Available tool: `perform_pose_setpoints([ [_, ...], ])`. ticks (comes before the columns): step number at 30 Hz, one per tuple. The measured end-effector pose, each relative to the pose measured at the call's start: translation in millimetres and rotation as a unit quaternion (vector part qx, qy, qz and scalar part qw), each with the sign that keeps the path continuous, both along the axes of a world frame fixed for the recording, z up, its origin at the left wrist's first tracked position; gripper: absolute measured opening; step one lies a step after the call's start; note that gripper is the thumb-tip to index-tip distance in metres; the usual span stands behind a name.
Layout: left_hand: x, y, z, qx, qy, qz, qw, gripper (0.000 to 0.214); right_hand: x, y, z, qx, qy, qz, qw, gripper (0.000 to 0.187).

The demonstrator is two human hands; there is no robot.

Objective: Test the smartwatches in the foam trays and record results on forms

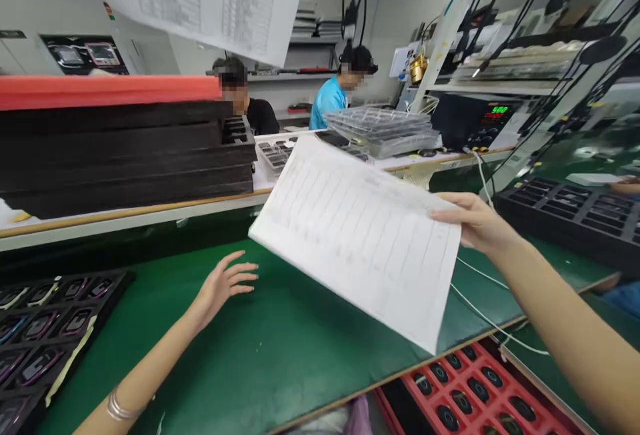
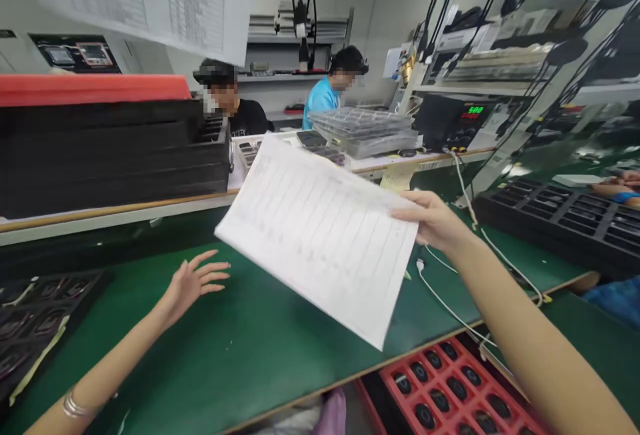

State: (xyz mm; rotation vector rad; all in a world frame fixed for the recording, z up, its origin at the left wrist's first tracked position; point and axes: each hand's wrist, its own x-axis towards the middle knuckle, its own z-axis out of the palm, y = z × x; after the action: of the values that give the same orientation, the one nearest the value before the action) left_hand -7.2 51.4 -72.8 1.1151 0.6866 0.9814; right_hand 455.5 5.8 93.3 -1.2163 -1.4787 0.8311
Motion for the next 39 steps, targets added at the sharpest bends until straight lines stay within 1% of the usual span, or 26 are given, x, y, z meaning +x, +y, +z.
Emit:
perform_pose_setpoints([
  [1, -2, -3, 4.0, -0.029, 0.001, 0.003, 1.000, 0.070, -3, -2, -16.8, -0.051, -0.007, 0.033, 0.998, 0.023],
  [2, -3, -7, 5.4, -0.045, 0.030, -0.002, 0.999, 0.071, -9, -2, -35.0, -0.108, -0.011, 0.075, 0.991, 0.025],
  [3, -3, -11, 3.8, -0.053, 0.082, -0.014, 0.995, 0.068, -17, -1, -53.9, -0.158, -0.018, 0.120, 0.980, 0.029],
  [5, -6, -23, -6.9, -0.067, 0.183, -0.046, 0.980, 0.063, -37, 6, -90.4, -0.224, -0.055, 0.204, 0.951, 0.037],
  [6, -7, -29, -14.8, -0.076, 0.219, -0.057, 0.971, 0.062, -48, 11, -106.7, -0.241, -0.087, 0.242, 0.936, 0.040],
  [7, -10, -36, -23.1, -0.086, 0.241, -0.063, 0.965, 0.059, -57, 16, -120.8, -0.238, -0.131, 0.266, 0.925, 0.043],
  [8, -13, -42, -31.1, -0.097, 0.252, -0.063, 0.961, 0.056, -65, 19, -132.7, -0.212, -0.187, 0.267, 0.921, 0.043],
  [9, -17, -47, -37.9, -0.103, 0.262, -0.059, 0.958, 0.053, -72, 22, -142.2, -0.166, -0.253, 0.247, 0.921, 0.043],
  [10, -21, -51, -43.3, -0.107, 0.270, -0.053, 0.955, 0.049, -78, 23, -149.4, -0.106, -0.320, 0.216, 0.916, 0.042],
  [11, -25, -54, -47.2, -0.108, 0.277, -0.043, 0.954, 0.046, -84, 22, -154.8, -0.039, -0.378, 0.185, 0.906, 0.042],
  [12, -30, -56, -49.5, -0.107, 0.282, -0.032, 0.953, 0.044, -89, 18, -158.8, 0.020, -0.419, 0.167, 0.892, 0.041],
  [13, -34, -57, -50.8, -0.104, 0.287, -0.021, 0.952, 0.043, -95, 11, -161.8, 0.061, -0.444, 0.175, 0.877, 0.039],
  [14, -38, -58, -51.2, -0.101, 0.292, -0.011, 0.951, 0.042, -101, 2, -164.4, 0.085, -0.459, 0.208, 0.860, 0.038],
  [16, -43, -57, -51.0, -0.096, 0.299, 0.000, 0.950, 0.041, -115, -22, -169.7, 0.094, -0.474, 0.307, 0.820, 0.036],
  [17, -45, -57, -50.8, -0.094, 0.301, 0.001, 0.949, 0.041, -121, -35, -173.0, 0.099, -0.496, 0.338, 0.793, 0.036],
  [18, -46, -56, -50.6, -0.094, 0.303, 0.000, 0.948, 0.041, -127, -47, -176.7, 0.111, -0.515, 0.362, 0.769, 0.038],
  [19, -46, -55, -50.5, -0.094, 0.305, -0.002, 0.948, 0.040, -130, -58, -180.8, 0.117, -0.527, 0.379, 0.752, 0.039],
  [20, -46, -54, -50.5, -0.094, 0.308, -0.004, 0.947, 0.040, -133, -66, -184.9, 0.123, -0.539, 0.384, 0.740, 0.038],
  [21, -46, -54, -50.4, -0.095, 0.310, -0.007, 0.946, 0.040, -133, -71, -188.7, 0.126, -0.545, 0.384, 0.734, 0.037],
  [24, -45, -52, -50.0, -0.099, 0.314, -0.016, 0.944, 0.039, -127, -73, -195.6, 0.123, -0.548, 0.372, 0.739, 0.028],
  [27, -45, -50, -49.1, -0.107, 0.313, -0.024, 0.944, 0.040, -119, -66, -195.6, 0.115, -0.523, 0.377, 0.756, 0.023],
  [31, -46, -48, -48.1, -0.120, 0.307, -0.028, 0.944, 0.041, -117, -62, -192.8, 0.103, -0.502, 0.375, 0.773, 0.027],
  [35, -47, -46, -48.5, -0.129, 0.303, -0.031, 0.944, 0.041, -119, -63, -190.3, 0.115, -0.494, 0.375, 0.776, 0.030],
  [39, -48, -46, -49.8, -0.134, 0.303, -0.027, 0.943, 0.038, -121, -64, -185.6, 0.155, -0.498, 0.367, 0.770, 0.031],
])
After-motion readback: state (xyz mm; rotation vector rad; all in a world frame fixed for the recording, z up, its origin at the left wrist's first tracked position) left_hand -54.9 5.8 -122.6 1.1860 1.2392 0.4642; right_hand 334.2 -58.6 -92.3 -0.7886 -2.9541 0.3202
